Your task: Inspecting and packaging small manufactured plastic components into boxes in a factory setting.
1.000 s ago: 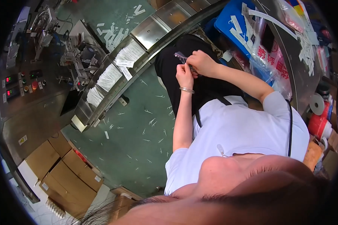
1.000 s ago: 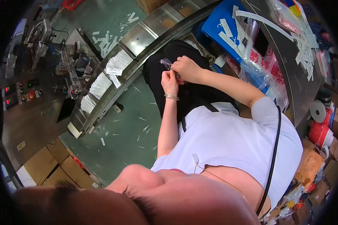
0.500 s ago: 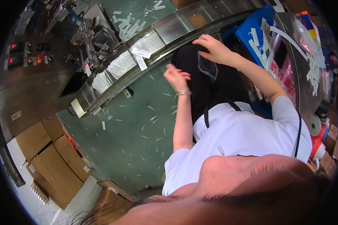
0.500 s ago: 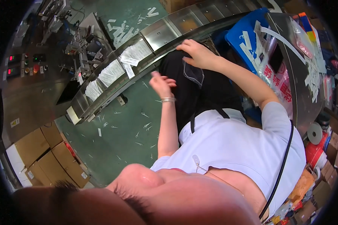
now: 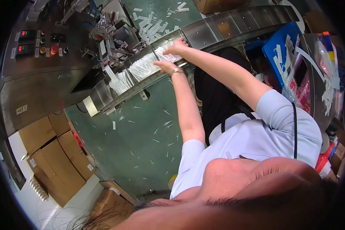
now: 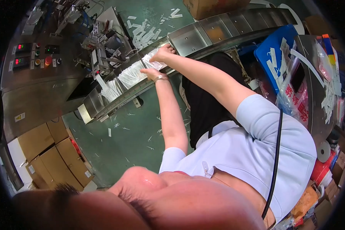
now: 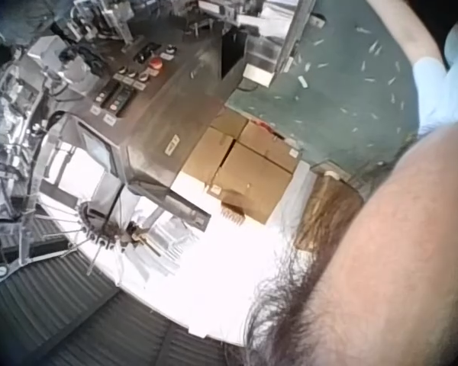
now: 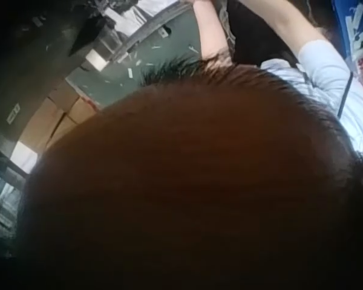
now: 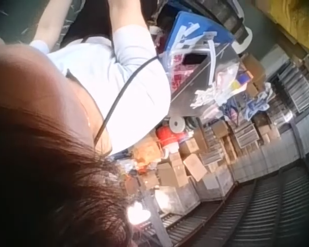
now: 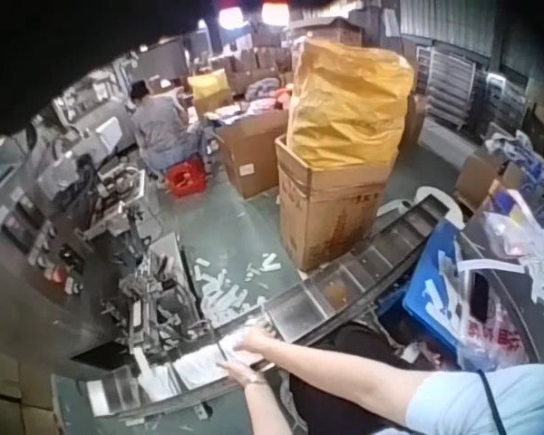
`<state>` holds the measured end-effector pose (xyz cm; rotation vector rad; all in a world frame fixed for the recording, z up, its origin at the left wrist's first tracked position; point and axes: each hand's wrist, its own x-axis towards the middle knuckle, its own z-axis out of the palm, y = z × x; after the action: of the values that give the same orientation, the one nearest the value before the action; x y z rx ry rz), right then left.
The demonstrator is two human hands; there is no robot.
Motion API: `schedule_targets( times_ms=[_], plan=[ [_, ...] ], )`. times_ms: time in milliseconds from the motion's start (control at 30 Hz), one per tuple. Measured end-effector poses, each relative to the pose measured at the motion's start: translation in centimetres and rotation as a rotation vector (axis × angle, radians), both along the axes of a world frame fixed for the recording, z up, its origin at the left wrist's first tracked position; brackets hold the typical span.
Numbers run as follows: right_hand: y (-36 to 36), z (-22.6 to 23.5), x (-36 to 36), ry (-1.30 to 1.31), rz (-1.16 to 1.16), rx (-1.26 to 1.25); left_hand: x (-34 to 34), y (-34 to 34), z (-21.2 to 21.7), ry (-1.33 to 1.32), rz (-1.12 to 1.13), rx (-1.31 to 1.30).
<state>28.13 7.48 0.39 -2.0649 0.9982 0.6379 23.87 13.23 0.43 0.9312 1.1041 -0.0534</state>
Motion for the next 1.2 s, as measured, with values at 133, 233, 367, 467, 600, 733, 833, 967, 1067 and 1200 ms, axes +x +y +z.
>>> schedule_targets(
  times_ms=[133, 233, 367, 467, 600, 733, 833, 967, 1067, 1200],
  plan=[
    [2.3, 0.2, 0.5, 0.105, -0.021, -0.095, -1.1, 3.0, -4.4, -0.287, -0.165, -0.114],
    [2.2, 0.0, 0.3, 0.112, -0.154, -0.078, -2.1, 3.7, -4.5, -0.246, -0.36, -0.108],
    [3.1, 0.2, -0.2, -0.08, -0.073, 0.058, -3.0, 3.8, -4.2, -0.159, -0.226, -0.06],
    [2.3, 0.1, -0.5, -0.14, -0.082, 0.022, -4.1, 2.2, -1.4, -0.06, -0.046, 0.161],
    [0.1, -0.1, -0.8, -0.281, -0.04, 0.068, -6.0, 2.6, -1.0, -0.128, 0.074, 0.404],
    [-4.3, -0.7, -1.1, -0.57, -0.024, 0.407, -5.9, 2.5, 0.3, -0.46, -0.127, 0.469],
    [-5.6, 0.5, -2.4, -0.728, -0.045, 0.648, -3.2, 3.4, 0.8, -0.599, -0.344, 0.472],
    [-6.3, 2.5, -4.3, -0.861, -0.044, 0.785, 2.1, 2.3, 2.0, -0.399, -0.562, 0.242],
    [-7.9, 3.1, -5.8, -0.96, 0.04, 0.728, 1.5, -1.1, 3.7, -0.555, -0.631, 0.023],
    [-10.7, 3.9, -10.4, -1.089, -0.061, 0.843, -2.8, -6.3, 5.5, -0.651, -0.704, -0.118]
  ],
)
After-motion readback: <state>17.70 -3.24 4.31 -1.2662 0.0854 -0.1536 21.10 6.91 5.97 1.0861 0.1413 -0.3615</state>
